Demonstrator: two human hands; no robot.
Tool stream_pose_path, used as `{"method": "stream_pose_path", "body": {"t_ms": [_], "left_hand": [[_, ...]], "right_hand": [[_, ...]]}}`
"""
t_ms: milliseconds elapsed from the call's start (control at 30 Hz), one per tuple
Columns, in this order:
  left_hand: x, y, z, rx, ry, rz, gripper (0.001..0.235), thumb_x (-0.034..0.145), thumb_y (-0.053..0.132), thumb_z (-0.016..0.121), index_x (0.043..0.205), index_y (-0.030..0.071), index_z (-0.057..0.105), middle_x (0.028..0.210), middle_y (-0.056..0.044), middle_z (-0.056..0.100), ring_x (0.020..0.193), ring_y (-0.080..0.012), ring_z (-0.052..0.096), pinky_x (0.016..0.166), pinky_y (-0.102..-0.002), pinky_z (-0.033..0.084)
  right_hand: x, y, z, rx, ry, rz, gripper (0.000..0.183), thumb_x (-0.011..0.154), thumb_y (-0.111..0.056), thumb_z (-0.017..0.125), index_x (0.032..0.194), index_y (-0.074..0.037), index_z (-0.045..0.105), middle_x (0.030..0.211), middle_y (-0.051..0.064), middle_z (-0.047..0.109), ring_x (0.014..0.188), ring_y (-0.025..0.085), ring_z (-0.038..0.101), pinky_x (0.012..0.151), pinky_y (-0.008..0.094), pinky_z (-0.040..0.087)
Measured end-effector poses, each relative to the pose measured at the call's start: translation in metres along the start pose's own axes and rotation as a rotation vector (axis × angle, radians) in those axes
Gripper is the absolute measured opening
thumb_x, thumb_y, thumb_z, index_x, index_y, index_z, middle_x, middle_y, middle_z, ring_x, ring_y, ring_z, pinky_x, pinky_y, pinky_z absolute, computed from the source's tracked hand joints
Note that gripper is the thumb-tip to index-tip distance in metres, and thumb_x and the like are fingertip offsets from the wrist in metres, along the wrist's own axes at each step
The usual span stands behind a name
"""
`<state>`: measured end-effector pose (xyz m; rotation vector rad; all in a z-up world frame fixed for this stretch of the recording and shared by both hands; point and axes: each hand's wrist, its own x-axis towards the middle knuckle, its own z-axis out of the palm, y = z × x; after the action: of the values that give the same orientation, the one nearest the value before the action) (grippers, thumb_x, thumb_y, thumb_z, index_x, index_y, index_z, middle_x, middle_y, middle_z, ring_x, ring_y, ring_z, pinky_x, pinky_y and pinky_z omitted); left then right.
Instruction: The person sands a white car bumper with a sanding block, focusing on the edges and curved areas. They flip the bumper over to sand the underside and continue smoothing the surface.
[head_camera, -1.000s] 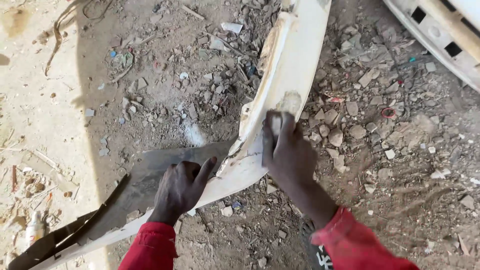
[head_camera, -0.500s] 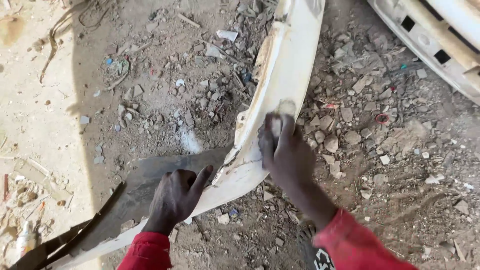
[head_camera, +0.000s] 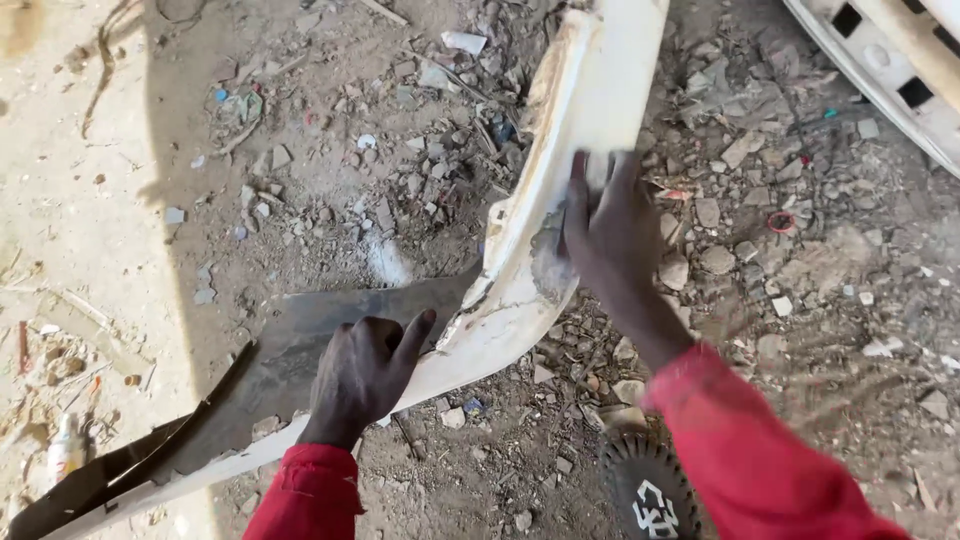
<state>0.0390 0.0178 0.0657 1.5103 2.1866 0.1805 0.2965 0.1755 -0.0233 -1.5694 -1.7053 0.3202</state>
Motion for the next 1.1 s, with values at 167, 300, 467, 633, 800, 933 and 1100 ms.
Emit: {"method": "stream_pose_path", "body": {"t_ms": [167,300,467,633,800,933,1100], "left_hand": [[0.001,-0.003,0.002,0.010,-0.002,-0.010,0.085,0.103,0.073,0.058,0.052,0.005,0.049,0.051,-0.026,0.045,0.061,-0.0532,0.065,0.063,-0.054,0.051],[-0.002,0.005,-0.003,-0.025,-0.007,-0.006,0.084,0.104,0.071,0.057,0.053,0.006,0.048,0.050,-0.025,0.044,0.059,-0.0523,0.065,0.064,-0.052,0.053],[0.000,0.000,0.001,-0.014,0.007,0.017,0.085,0.104,0.072,0.057,0.052,0.006,0.047,0.049,-0.024,0.044,0.058,-0.0510,0.064,0.062,-0.050,0.051],[0.000,-0.003,0.000,-0.029,0.010,-0.036,0.083,0.101,0.071,0.059,0.052,0.006,0.047,0.049,-0.024,0.045,0.058,-0.0507,0.064,0.061,-0.051,0.051],[0.007,-0.004,0.002,-0.020,0.018,0.013,0.084,0.103,0.072,0.059,0.053,0.005,0.046,0.052,-0.026,0.041,0.062,-0.0554,0.062,0.063,-0.054,0.050],[-0.002,-0.008,0.008,0.034,0.062,0.078,0.082,0.110,0.071,0.056,0.057,0.012,0.039,0.056,-0.008,0.033,0.053,-0.0212,0.036,0.057,-0.046,0.031],[0.007,-0.011,0.008,-0.080,0.035,0.005,0.083,0.102,0.071,0.061,0.050,0.008,0.045,0.046,-0.019,0.043,0.048,-0.0400,0.059,0.056,-0.044,0.046]], "right_hand": [[-0.107,-0.027,-0.012,-0.029,-0.132,-0.050,0.055,0.110,-0.042,0.064,0.150,-0.006,0.055,0.106,0.022,0.072,0.075,0.051,0.080,0.059,0.063,0.065],[-0.031,0.004,0.001,0.033,-0.022,-0.086,0.055,0.120,-0.040,0.061,0.147,0.007,0.055,0.100,0.027,0.071,0.072,0.049,0.079,0.056,0.060,0.066],[0.034,0.017,0.013,-0.042,-0.012,0.027,0.060,0.114,-0.041,0.065,0.153,-0.002,0.040,0.103,0.023,0.075,0.091,0.054,0.080,0.071,0.073,0.063],[-0.086,-0.034,-0.007,0.010,-0.125,0.020,0.058,0.110,-0.043,0.062,0.150,-0.004,0.049,0.105,0.025,0.071,0.074,0.054,0.078,0.060,0.067,0.064],[-0.058,-0.006,0.010,-0.023,-0.057,-0.054,0.054,0.112,-0.041,0.065,0.147,-0.002,0.051,0.107,0.023,0.070,0.074,0.052,0.079,0.060,0.064,0.065],[0.026,-0.001,0.003,0.025,-0.054,0.134,0.039,0.121,-0.030,0.069,0.140,-0.011,0.041,0.103,0.018,0.082,0.073,0.031,0.082,0.047,0.041,0.067],[-0.072,-0.036,-0.014,-0.060,-0.220,0.097,0.056,0.112,-0.049,0.057,0.150,-0.010,0.044,0.114,0.024,0.069,0.083,0.058,0.078,0.068,0.070,0.066]]}}
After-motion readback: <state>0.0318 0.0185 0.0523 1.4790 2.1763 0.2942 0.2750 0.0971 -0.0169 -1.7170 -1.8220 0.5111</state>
